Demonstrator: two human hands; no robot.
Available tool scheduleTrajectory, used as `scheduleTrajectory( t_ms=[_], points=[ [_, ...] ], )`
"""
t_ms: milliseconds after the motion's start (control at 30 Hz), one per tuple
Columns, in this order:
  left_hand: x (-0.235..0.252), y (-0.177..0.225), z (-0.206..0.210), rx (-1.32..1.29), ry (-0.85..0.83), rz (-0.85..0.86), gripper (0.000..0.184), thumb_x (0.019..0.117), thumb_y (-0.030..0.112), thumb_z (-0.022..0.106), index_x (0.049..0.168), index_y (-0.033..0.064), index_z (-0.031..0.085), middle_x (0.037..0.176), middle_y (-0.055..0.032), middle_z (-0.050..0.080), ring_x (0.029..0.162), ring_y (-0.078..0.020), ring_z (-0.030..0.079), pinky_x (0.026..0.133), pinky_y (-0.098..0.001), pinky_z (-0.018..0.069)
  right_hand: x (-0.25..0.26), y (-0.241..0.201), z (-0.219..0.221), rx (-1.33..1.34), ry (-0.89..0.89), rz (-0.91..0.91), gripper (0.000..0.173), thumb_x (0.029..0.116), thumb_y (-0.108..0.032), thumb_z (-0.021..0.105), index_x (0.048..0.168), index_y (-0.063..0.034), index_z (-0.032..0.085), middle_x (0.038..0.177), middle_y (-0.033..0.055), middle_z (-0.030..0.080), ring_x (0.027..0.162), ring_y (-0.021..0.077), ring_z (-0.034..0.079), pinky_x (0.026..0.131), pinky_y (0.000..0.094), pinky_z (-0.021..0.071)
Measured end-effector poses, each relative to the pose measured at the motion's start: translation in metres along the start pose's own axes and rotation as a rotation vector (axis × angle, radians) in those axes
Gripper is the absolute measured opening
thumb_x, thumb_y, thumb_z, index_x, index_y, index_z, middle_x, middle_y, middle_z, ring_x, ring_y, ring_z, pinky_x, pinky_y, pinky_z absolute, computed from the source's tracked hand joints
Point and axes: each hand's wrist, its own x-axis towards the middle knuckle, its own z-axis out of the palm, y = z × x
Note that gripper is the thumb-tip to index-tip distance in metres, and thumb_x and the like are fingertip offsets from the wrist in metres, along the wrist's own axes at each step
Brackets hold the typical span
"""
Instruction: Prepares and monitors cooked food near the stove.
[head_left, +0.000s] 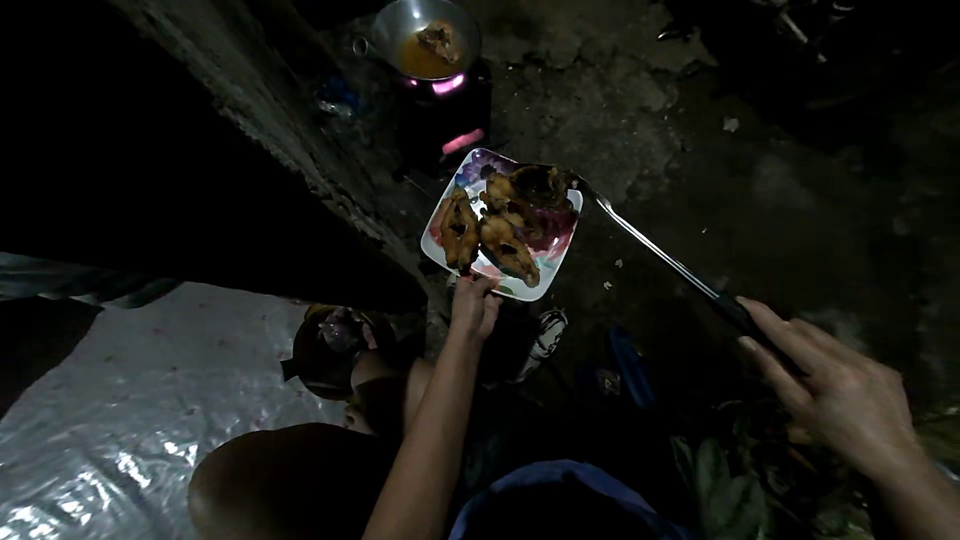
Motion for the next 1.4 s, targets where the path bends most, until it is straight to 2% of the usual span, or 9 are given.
scheduleTrajectory(
  t_ms=[400,467,533,600,700,867,1033,1167,1400],
  points=[
    [0.003,0.004,0.000,-0.051,-0.017,-0.029,0.036,0.0973,-0.012,0.043,0.127,0.0098,0.042,0.102,-0.0069,0.056,0.085,-0.0134,0.062,0.074,-0.0314,0.0563,-0.015,-0.006,0.010,0.042,0.075,-0.014,0.045,0.1043,-0.024,0.049,0.140,-0.0002,0.062,0.095,0.0287,0.069,0.069,0.0451,0.067,0.056,0.0560,0.0524],
    [0.003,0.005,-0.002,-0.053,-0.018,-0.031,0.037,0.0972,-0.012,0.044,0.127,0.0105,0.042,0.104,-0.0068,0.056,0.086,-0.0138,0.062,0.074,-0.0315,0.0560,-0.016,-0.006,0.014,0.116,0.060,0.004,0.046,0.1044,-0.026,0.049,0.139,0.0014,0.062,0.101,0.0293,0.071,0.077,0.0433,0.069,0.065,0.0546,0.0551],
    [0.003,0.007,-0.004,-0.039,-0.003,-0.029,0.036,0.0971,-0.011,0.045,0.126,0.0101,0.042,0.103,-0.0070,0.056,0.085,-0.0136,0.062,0.073,-0.0312,0.0558,-0.017,-0.005,0.015,0.290,0.001,0.078,0.048,0.1049,-0.026,0.049,0.141,0.0032,0.060,0.113,0.0246,0.072,0.091,0.0272,0.071,0.081,0.0392,0.0574],
    [0.003,0.009,-0.006,-0.018,0.009,-0.027,0.034,0.0968,-0.011,0.046,0.123,0.0097,0.042,0.099,-0.0062,0.057,0.081,-0.0120,0.062,0.069,-0.0289,0.0562,-0.011,-0.006,0.017,0.626,-0.058,0.248,0.047,0.1048,-0.021,0.050,0.144,0.0057,0.053,0.096,0.0037,0.066,0.068,-0.0021,0.055,0.061,0.0126,0.0462],
    [0.003,0.009,-0.011,-0.019,-0.009,-0.020,0.030,0.0980,-0.012,0.043,0.120,0.0093,0.043,0.096,-0.0045,0.056,0.079,-0.0108,0.060,0.070,-0.0284,0.0553,0.013,-0.010,0.015,1.178,-0.188,0.581,0.043,0.1066,-0.015,0.039,0.148,-0.0035,0.046,0.073,-0.0094,0.058,0.045,-0.0031,0.044,0.040,0.0115,0.0377],
    [0.002,0.010,-0.020,-0.016,-0.012,-0.041,0.030,0.0957,-0.015,0.043,0.116,0.0078,0.043,0.090,-0.0037,0.058,0.072,-0.0090,0.062,0.065,-0.0254,0.0565,0.085,0.001,0.023,1.493,-0.373,0.791,0.037,0.1133,-0.022,0.020,0.129,-0.0124,0.052,0.069,-0.0091,0.053,0.040,-0.0066,0.037,0.036,0.0070,0.0335],
    [0.003,0.006,-0.033,-0.022,-0.050,-0.066,0.037,0.0956,-0.015,0.042,0.125,0.0071,0.040,0.098,-0.0057,0.059,0.079,-0.0104,0.065,0.067,-0.0272,0.0583,0.172,-0.004,0.039,1.310,-0.307,0.710,0.030,0.1142,-0.025,0.028,0.119,-0.0123,0.055,0.066,-0.0073,0.050,0.041,-0.0034,0.036,0.038,0.0104,0.0324],
    [-0.001,0.001,-0.039,0.011,-0.012,-0.112,0.034,0.0964,-0.015,0.042,0.123,0.0068,0.040,0.096,-0.0046,0.061,0.077,-0.0087,0.066,0.065,-0.0253,0.0585,0.251,-0.026,0.047,1.079,-0.282,0.623,0.031,0.1131,-0.019,0.038,0.139,-0.0079,0.051,0.079,-0.0025,0.052,0.049,0.0004,0.042,0.042,0.0143,0.0353],
    [0.005,-0.018,-0.056,-0.036,0.031,-0.171,0.033,0.0965,-0.016,0.041,0.121,0.0059,0.041,0.095,-0.0053,0.062,0.078,-0.0110,0.067,0.068,-0.0277,0.0595,0.374,-0.078,0.085,0.760,-0.329,0.401,0.033,0.1114,-0.020,0.046,0.138,-0.0031,0.056,0.088,0.0066,0.053,0.061,0.0099,0.045,0.057,0.0258,0.0426]
  ],
)
